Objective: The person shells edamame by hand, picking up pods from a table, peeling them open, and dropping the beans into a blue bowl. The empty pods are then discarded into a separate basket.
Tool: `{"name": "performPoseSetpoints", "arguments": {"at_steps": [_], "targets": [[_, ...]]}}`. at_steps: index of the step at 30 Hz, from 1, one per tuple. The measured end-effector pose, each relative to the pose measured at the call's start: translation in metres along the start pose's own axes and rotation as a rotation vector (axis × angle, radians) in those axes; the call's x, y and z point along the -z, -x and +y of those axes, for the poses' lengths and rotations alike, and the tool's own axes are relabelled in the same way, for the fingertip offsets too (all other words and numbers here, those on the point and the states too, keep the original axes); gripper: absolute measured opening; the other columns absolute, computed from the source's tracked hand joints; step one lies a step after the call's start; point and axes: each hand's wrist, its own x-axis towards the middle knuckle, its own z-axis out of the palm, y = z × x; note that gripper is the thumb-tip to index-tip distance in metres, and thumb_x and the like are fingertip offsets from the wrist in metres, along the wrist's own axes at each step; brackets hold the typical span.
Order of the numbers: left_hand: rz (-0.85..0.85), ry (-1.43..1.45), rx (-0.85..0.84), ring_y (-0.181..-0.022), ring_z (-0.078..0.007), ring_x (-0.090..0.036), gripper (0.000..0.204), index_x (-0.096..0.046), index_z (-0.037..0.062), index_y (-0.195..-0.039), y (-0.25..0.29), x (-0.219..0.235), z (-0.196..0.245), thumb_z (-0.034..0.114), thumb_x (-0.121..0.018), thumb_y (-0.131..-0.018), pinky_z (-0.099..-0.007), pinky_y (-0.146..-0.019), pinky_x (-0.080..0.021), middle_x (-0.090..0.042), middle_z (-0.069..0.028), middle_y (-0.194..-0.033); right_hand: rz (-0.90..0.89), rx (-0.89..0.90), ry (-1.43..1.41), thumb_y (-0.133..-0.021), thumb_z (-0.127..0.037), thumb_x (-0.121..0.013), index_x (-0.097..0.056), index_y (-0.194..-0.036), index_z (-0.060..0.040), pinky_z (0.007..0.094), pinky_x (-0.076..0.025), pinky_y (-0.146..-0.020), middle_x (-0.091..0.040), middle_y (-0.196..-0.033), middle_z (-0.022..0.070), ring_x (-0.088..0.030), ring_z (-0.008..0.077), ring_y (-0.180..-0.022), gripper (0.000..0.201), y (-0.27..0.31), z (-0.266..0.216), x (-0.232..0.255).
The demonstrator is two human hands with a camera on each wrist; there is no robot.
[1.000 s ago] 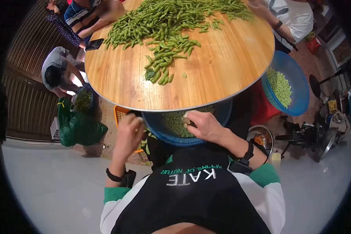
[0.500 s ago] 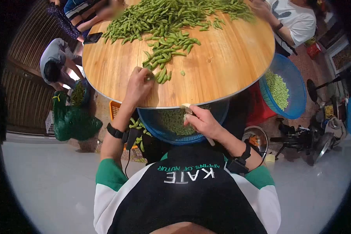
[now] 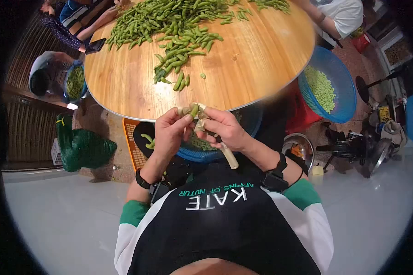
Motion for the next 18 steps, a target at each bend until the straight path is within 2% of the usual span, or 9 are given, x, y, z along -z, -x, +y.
{"name": "performPoseSetpoints", "arguments": {"at_steps": [3,6,8,9,11,12,14,18], "targets": [[-0.022,-0.071,0.011,-0.057,-0.0066,-0.052,0.012,-0.062,-0.0026,-0.097,0.006,-0.003,-0.002,0.007,-0.06,-0.089,-0.0196,-0.047,-0.038,-0.063,-0.005,-0.077,0.018,-0.022,0.022,-0.098,-0.013,-0.044,-0.041,-0.136,-0.0042,0.0158,-0.036,-0.041,-0.057,-0.081,0.0044,-0.044,0.0038,-0.055,0.04,0.004,0.002,-0.002],[-0.01,-0.064,-0.088,-0.058,-0.0055,-0.05,0.013,-0.062,-0.0029,-0.098,0.007,-0.004,-0.002,0.006,-0.06,-0.089,-0.019,-0.049,-0.037,-0.063,-0.0038,-0.078,0.022,-0.011,0.102,-0.097,-0.013,-0.044,-0.039,-0.14,-0.007,0.0158,-0.036,-0.042,-0.057,-0.08,0.0031,-0.044,0.0037,-0.054,0.043,0.003,0.005,-0.002],[0.043,-0.175,-0.161,-0.06,-0.0018,-0.047,0.014,-0.063,-0.0016,-0.098,0.01,-0.005,-0.003,0.008,-0.06,-0.089,-0.0171,-0.051,-0.035,-0.058,0.0018,-0.074,0.078,0.016,0.138,-0.097,-0.012,-0.044,-0.039,-0.14,-0.0071,0.0161,-0.036,-0.043,-0.057,-0.079,0.0028,-0.044,0.0035,-0.054,0.044,0.002,0.011,0.0],[0.044,-0.174,-0.16,-0.06,-0.0018,-0.047,0.014,-0.063,-0.0016,-0.098,0.012,-0.007,-0.003,0.008,-0.06,-0.089,-0.0171,-0.051,-0.035,-0.058,0.0018,-0.074,0.078,0.014,0.138,-0.097,-0.012,-0.044,-0.039,-0.14,-0.0071,0.0161,-0.036,-0.043,-0.057,-0.079,0.0028,-0.044,0.0035,-0.054,0.044,0.001,0.013,0.001],[0.079,-0.253,-0.261,-0.058,-0.0015,-0.045,0.014,-0.062,-0.0019,-0.099,0.016,-0.012,-0.002,0.007,-0.059,-0.089,-0.0173,-0.05,-0.034,-0.057,0.0021,-0.074,0.038,0.029,0.183,-0.097,-0.012,-0.045,-0.04,-0.14,-0.0067,0.0163,-0.036,-0.043,-0.057,-0.079,0.0025,-0.044,0.0034,-0.054,0.043,0.001,0.016,0.003],[0.085,-0.252,-0.261,-0.058,-0.0015,-0.045,0.014,-0.062,-0.0019,-0.099,0.016,-0.01,-0.004,0.007,-0.059,-0.089,-0.0173,-0.05,-0.034,-0.057,0.0021,-0.074,0.035,0.025,0.184,-0.097,-0.012,-0.045,-0.04,-0.14,-0.0067,0.0163,-0.036,-0.043,-0.057,-0.079,0.0025,-0.044,0.0034,-0.054,0.043,0.001,0.014,0.002],[0.031,-0.103,-0.142,-0.057,-0.0017,-0.044,0.014,-0.063,-0.0022,-0.099,0.013,-0.004,-0.007,0.006,-0.06,-0.088,-0.017,-0.05,-0.034,-0.058,0.0019,-0.074,0.079,-0.043,0.14,-0.097,-0.011,-0.045,-0.039,-0.14,-0.0058,0.0166,-0.036,-0.043,-0.057,-0.079,0.0027,-0.044,0.0035,-0.054,0.044,0.002,0.009,-0.002],[0.052,-0.075,-0.124,-0.056,-0.0017,-0.043,0.015,-0.064,-0.0024,-0.1,0.012,-0.005,-0.006,0.006,-0.059,-0.088,-0.0166,-0.05,-0.033,-0.058,0.0019,-0.075,0.023,-0.038,0.135,-0.097,-0.012,-0.045,-0.038,-0.141,-0.0055,0.0169,-0.036,-0.043,-0.057,-0.08,0.003,-0.044,0.0038,-0.053,0.045,0.005,0.008,-0.001]]}}
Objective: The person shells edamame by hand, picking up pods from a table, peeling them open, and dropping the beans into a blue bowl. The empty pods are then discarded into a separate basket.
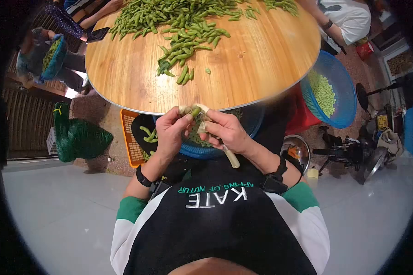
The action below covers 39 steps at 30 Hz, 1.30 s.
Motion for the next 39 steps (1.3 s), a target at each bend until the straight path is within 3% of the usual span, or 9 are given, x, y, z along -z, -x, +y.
{"name": "performPoseSetpoints", "arguments": {"at_steps": [12,18,21,24,27,29,31,36,39], "targets": [[-0.012,-0.1,-0.153,-0.076,-0.0039,-0.054,0.016,-0.062,-0.0044,-0.101,0.006,0.001,-0.006,0.004,-0.058,-0.088,-0.0187,-0.068,-0.044,-0.063,0.0001,-0.087,0.017,0.028,0.006,-0.097,-0.012,-0.044,-0.039,-0.14,-0.0047,0.0166,-0.036,-0.044,-0.057,-0.08,0.0027,-0.042,0.004,-0.053,0.043,0.001,0.007,-0.002],[0.005,0.245,0.087,-0.06,-0.006,-0.048,0.015,-0.061,-0.0034,-0.095,-0.002,-0.001,-0.015,0.007,-0.056,-0.087,-0.02,-0.055,-0.039,-0.059,-0.0012,-0.077,0.108,0.106,0.191,-0.096,-0.007,-0.045,-0.045,-0.136,-0.0027,0.016,-0.035,-0.046,-0.059,-0.08,0.0024,-0.042,0.003,-0.053,0.04,-0.002,0.015,0.004],[-0.07,0.425,0.295,-0.052,-0.008,-0.043,0.012,-0.057,0.0011,-0.093,-0.003,0.0,-0.007,0.008,-0.053,-0.084,-0.022,-0.048,-0.034,-0.054,0.0005,-0.068,0.01,0.048,-0.01,-0.094,-0.004,-0.047,-0.046,-0.135,-0.0019,0.0197,-0.038,-0.048,-0.059,-0.081,0.0028,-0.045,0.0042,-0.056,0.041,-0.001,0.014,0.012],[-0.299,0.832,0.617,-0.048,-0.0081,-0.038,0.012,-0.059,0.0038,-0.094,-0.007,0.01,-0.014,0.011,-0.054,-0.086,-0.0231,-0.044,-0.031,-0.049,0.0013,-0.064,-0.023,0.85,1.035,-0.087,-0.001,-0.057,-0.052,-0.127,0.0002,0.0302,-0.046,-0.056,-0.062,-0.085,0.0114,-0.058,0.0216,-0.065,0.04,-0.012,0.016,0.02],[-0.061,0.549,0.705,-0.048,-0.008,-0.039,0.014,-0.06,0.0035,-0.095,-0.008,0.009,-0.021,0.016,-0.056,-0.089,-0.0225,-0.043,-0.031,-0.051,0.0006,-0.064,-0.04,0.669,1.483,-0.085,-0.002,-0.059,-0.054,-0.125,0.0,0.03,-0.047,-0.056,-0.061,-0.086,0.0142,-0.06,0.0271,-0.066,0.04,-0.004,0.018,0.039],[-0.108,0.513,0.664,-0.05,-0.0085,-0.045,0.017,-0.06,0.002,-0.096,-0.004,0.003,-0.02,0.018,-0.057,-0.091,-0.0224,-0.044,-0.035,-0.056,-0.0018,-0.068,0.0,0.754,1.267,-0.087,-0.003,-0.057,-0.053,-0.126,-0.0003,0.0273,-0.044,-0.053,-0.061,-0.083,0.0087,-0.056,0.0186,-0.06,0.039,-0.006,0.025,0.038],[-0.073,0.279,0.469,-0.06,-0.0104,-0.055,0.017,-0.059,0.0008,-0.095,0.001,-0.003,-0.026,0.017,-0.054,-0.092,-0.0228,-0.047,-0.042,-0.061,-0.005,-0.074,0.197,0.034,0.475,-0.09,-0.005,-0.053,-0.054,-0.124,0.0005,0.0225,-0.039,-0.047,-0.058,-0.08,0.0026,-0.05,0.0092,-0.055,0.034,0.004,0.022,0.025],[-0.041,0.178,0.042,-0.082,-0.0124,-0.063,0.019,-0.055,-0.0041,-0.108,0.024,-0.019,-0.022,0.004,-0.058,-0.09,-0.0232,-0.067,-0.05,-0.064,-0.0096,-0.094,0.189,-0.051,-0.028,-0.094,-0.009,-0.05,-0.055,-0.122,0.0,0.0167,-0.034,-0.042,-0.058,-0.08,0.0033,-0.045,0.0048,-0.053,0.03,0.008,0.02,0.022],[-0.091,0.102,0.012,-0.088,-0.0125,-0.063,0.03,-0.054,-0.0028,-0.118,0.021,-0.009,-0.028,0.002,-0.059,-0.089,-0.0233,-0.071,-0.05,-0.065,-0.0089,-0.1,0.172,-0.172,-0.161,-0.095,-0.009,-0.047,-0.05,-0.126,-0.0017,0.0174,-0.034,-0.04,-0.058,-0.082,0.0072,-0.042,0.006,-0.05,0.032,0.009,0.017,0.026]]}}
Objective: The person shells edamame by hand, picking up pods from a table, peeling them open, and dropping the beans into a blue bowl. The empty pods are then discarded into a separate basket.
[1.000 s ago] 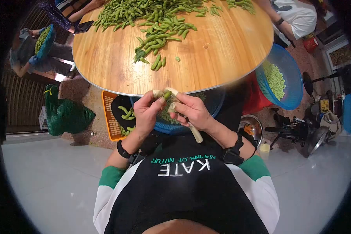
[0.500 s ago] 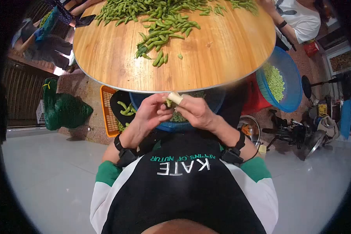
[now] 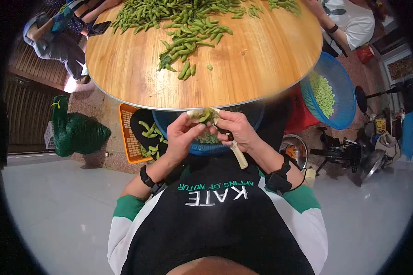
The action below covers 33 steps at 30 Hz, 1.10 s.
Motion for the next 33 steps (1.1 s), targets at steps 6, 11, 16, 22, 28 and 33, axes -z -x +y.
{"name": "performPoseSetpoints", "arguments": {"at_steps": [6,11,16,22,28,33], "targets": [[-0.004,-0.248,-0.226,-0.093,-0.0115,-0.059,0.023,-0.061,-0.0029,-0.108,-0.01,0.012,-0.016,-0.002,-0.061,-0.085,-0.0225,-0.076,-0.046,-0.061,-0.0049,-0.101,-0.095,-0.104,-0.244,-0.095,-0.011,-0.048,-0.05,-0.124,-0.001,0.0172,-0.035,-0.041,-0.06,-0.085,0.0077,-0.042,0.0068,-0.051,0.03,0.003,0.001,-0.001],[0.073,-0.366,-0.308,-0.093,-0.0097,-0.053,0.022,-0.063,-0.0027,-0.103,-0.01,0.006,-0.012,-0.003,-0.065,-0.081,-0.0225,-0.075,-0.043,-0.056,-0.004,-0.1,-0.001,-0.044,0.062,-0.096,-0.011,-0.045,-0.048,-0.129,-0.0036,0.0167,-0.032,-0.042,-0.057,-0.081,0.006,-0.041,0.0049,-0.05,0.034,0.006,0.001,-0.009],[0.018,-0.105,0.141,-0.073,-0.007,-0.057,0.013,-0.063,-0.0013,-0.098,-0.011,0.007,0.007,0.004,-0.064,-0.086,-0.0199,-0.06,-0.043,-0.064,-0.0031,-0.085,-0.033,0.145,0.334,-0.097,-0.013,-0.044,-0.044,-0.135,-0.0052,0.0165,-0.035,-0.043,-0.055,-0.078,0.001,-0.042,0.0025,-0.053,0.038,0.01,-0.006,-0.015],[0.02,-0.011,0.224,-0.062,-0.0052,-0.055,0.009,-0.065,0.0008,-0.092,-0.009,0.011,0.004,0.008,-0.064,-0.087,-0.0188,-0.053,-0.04,-0.064,-0.0012,-0.074,-0.116,0.046,0.314,-0.098,-0.014,-0.044,-0.04,-0.14,-0.0067,0.0153,-0.034,-0.043,-0.055,-0.079,0.0005,-0.042,0.0022,-0.053,0.043,0.007,-0.005,-0.011],[0.044,-0.042,0.121,-0.06,-0.0044,-0.052,0.008,-0.065,0.0013,-0.091,-0.007,0.014,-0.005,0.008,-0.064,-0.087,-0.0183,-0.052,-0.037,-0.061,0.0005,-0.072,-0.111,0.047,0.341,-0.097,-0.011,-0.042,-0.038,-0.141,-0.0066,0.0147,-0.033,-0.044,-0.055,-0.079,0.002,-0.041,0.0024,-0.053,0.045,0.007,-0.003,-0.015],[0.086,-0.083,0.058,-0.061,-0.0048,-0.053,0.008,-0.065,0.0014,-0.091,-0.004,0.009,-0.001,0.007,-0.064,-0.086,-0.0185,-0.053,-0.038,-0.062,0.0003,-0.074,-0.08,0.109,0.433,-0.095,-0.008,-0.046,-0.042,-0.139,-0.0051,0.0152,-0.033,-0.045,-0.056,-0.077,0.0003,-0.042,0.0019,-0.054,0.044,0.006,-0.001,-0.018]]}}
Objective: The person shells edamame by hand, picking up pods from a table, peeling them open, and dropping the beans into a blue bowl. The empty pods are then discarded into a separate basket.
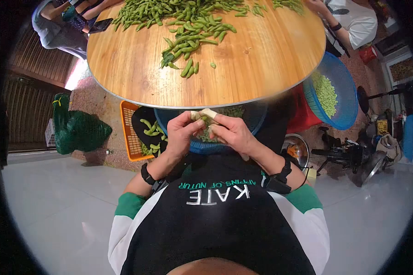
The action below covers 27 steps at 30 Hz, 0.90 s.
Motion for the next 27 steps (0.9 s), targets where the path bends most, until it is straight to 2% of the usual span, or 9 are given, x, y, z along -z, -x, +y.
{"name": "performPoseSetpoints", "arguments": {"at_steps": [6,8,11,15,17,19,21,24,27], "targets": [[-0.141,0.597,0.466,-0.057,-0.0125,-0.051,0.013,-0.061,0.0004,-0.094,-0.013,0.009,-0.005,0.011,-0.056,-0.089,-0.0251,-0.054,-0.041,-0.057,-0.0038,-0.069,0.036,0.202,0.185,-0.091,-0.003,-0.054,-0.051,-0.131,-0.0014,0.0204,-0.038,-0.051,-0.058,-0.08,-0.0001,-0.046,0.0037,-0.058,0.041,-0.013,0.025,0.018],[-0.113,0.583,0.491,-0.056,-0.0119,-0.048,0.012,-0.059,0.0016,-0.088,-0.018,0.01,-0.016,0.013,-0.056,-0.088,-0.0261,-0.052,-0.037,-0.056,-0.004,-0.068,0.077,0.778,0.926,-0.09,-0.003,-0.055,-0.051,-0.13,0.0003,0.0247,-0.045,-0.058,-0.061,-0.085,0.0022,-0.054,0.0079,-0.067,0.04,-0.021,0.042,0.032],[-0.079,0.483,0.491,-0.054,-0.011,-0.045,0.013,-0.058,0.0026,-0.083,-0.025,0.001,-0.017,0.015,-0.058,-0.087,-0.026,-0.05,-0.034,-0.055,-0.0033,-0.067,0.138,0.413,0.517,-0.088,-0.002,-0.057,-0.052,-0.127,0.0019,0.0267,-0.048,-0.068,-0.063,-0.091,0.0053,-0.059,0.0113,-0.077,0.039,-0.013,0.028,0.017],[-0.05,-0.01,0.359,-0.053,-0.0107,-0.051,0.014,-0.061,0.0024,-0.092,-0.011,0.007,-0.008,0.015,-0.06,-0.087,-0.0244,-0.047,-0.038,-0.06,-0.0033,-0.068,0.162,0.319,0.383,-0.09,-0.005,-0.056,-0.054,-0.123,0.0015,0.0241,-0.047,-0.074,-0.064,-0.089,0.0058,-0.06,0.0109,-0.079,0.034,-0.012,0.02,0.016],[0.08,-0.637,-0.16,-0.051,-0.0183,-0.054,0.014,-0.062,0.0038,-0.093,0.009,0.03,0.01,0.015,-0.062,-0.085,-0.0309,-0.048,-0.043,-0.063,-0.0069,-0.07,0.185,0.316,0.432,-0.092,-0.008,-0.053,-0.054,-0.123,0.001,0.0206,-0.045,-0.062,-0.062,-0.083,0.0034,-0.055,0.0076,-0.067,0.033,-0.004,0.018,0.022],[0.084,-1.277,-0.364,-0.057,-0.0278,-0.057,0.017,-0.062,0.005,-0.095,0.022,0.07,0.034,0.013,-0.065,-0.081,-0.0367,-0.054,-0.047,-0.061,-0.0122,-0.07,0.256,0.193,0.223,-0.093,-0.009,-0.051,-0.053,-0.123,0.0002,0.0173,-0.037,-0.05,-0.06,-0.078,0.0015,-0.046,0.0037,-0.055,0.032,0.001,0.013,0.027],[0.049,-1.76,-0.278,-0.068,-0.0339,-0.059,0.018,-0.062,0.004,-0.095,0.03,0.095,0.058,0.008,-0.066,-0.078,-0.0396,-0.061,-0.048,-0.06,-0.014,-0.074,0.262,0.213,0.195,-0.093,-0.01,-0.05,-0.053,-0.124,-0.0006,0.0162,-0.032,-0.044,-0.058,-0.076,0.0013,-0.04,0.0015,-0.051,0.032,0.001,0.015,0.028],[0.184,-1.445,-0.678,-0.075,-0.0326,-0.059,0.013,-0.062,0.0037,-0.092,0.004,0.08,0.078,0.006,-0.064,-0.079,-0.0392,-0.065,-0.048,-0.058,-0.0147,-0.078,0.211,0.215,0.221,-0.094,-0.011,-0.049,-0.052,-0.125,-0.0005,0.017,-0.033,-0.045,-0.058,-0.077,0.0016,-0.042,0.0023,-0.052,0.033,-0.003,0.011,0.023],[0.146,-1.122,-0.616,-0.076,-0.0334,-0.058,0.01,-0.063,0.0037,-0.09,-0.04,0.044,0.079,0.006,-0.063,-0.08,-0.0413,-0.066,-0.048,-0.058,-0.0141,-0.082,0.208,0.234,0.169,-0.092,-0.012,-0.053,-0.056,-0.118,0.0003,0.0196,-0.036,-0.049,-0.059,-0.076,0.0006,-0.046,0.0033,-0.055,0.028,-0.009,0.003,0.012]]}}
